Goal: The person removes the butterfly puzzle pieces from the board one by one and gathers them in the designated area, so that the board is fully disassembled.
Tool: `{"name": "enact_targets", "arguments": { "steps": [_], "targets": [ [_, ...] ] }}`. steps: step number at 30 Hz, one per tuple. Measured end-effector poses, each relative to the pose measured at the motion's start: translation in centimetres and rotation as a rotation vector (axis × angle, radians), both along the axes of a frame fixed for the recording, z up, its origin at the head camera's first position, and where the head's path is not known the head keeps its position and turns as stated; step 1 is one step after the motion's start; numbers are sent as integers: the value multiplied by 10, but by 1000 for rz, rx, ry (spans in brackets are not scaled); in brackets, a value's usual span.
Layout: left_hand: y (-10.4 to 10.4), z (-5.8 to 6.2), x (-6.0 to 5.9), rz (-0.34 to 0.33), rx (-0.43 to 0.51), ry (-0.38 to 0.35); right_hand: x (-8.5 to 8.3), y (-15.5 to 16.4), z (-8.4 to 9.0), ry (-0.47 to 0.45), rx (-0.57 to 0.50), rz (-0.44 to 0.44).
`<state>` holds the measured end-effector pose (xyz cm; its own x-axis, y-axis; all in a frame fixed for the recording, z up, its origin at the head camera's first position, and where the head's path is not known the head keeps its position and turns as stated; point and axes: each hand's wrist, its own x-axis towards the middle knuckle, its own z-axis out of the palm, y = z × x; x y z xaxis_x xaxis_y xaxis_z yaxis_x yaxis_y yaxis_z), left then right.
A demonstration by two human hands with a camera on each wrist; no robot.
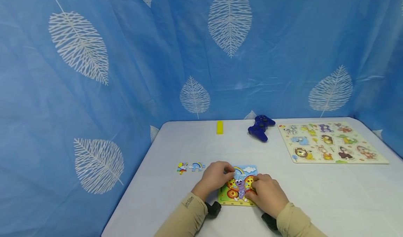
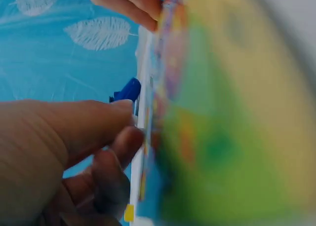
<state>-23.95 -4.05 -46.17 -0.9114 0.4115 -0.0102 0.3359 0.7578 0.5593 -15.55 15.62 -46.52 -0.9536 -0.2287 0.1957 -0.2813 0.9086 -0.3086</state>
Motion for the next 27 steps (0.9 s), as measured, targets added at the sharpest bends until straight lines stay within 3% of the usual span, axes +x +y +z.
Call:
{"name": "enact_targets", "arguments": {
  "steps": [6,12,27],
  "targets": [
    [21,3,-3,72,-19,-45,0,-1,-2,-6,-34,8],
    [33,-5,2,153,-23,-35,1,-1,-2,-6,-43,25],
    [40,-11,4,147,-16,0,-1,2,0,6,-14,37]
  ]
}}
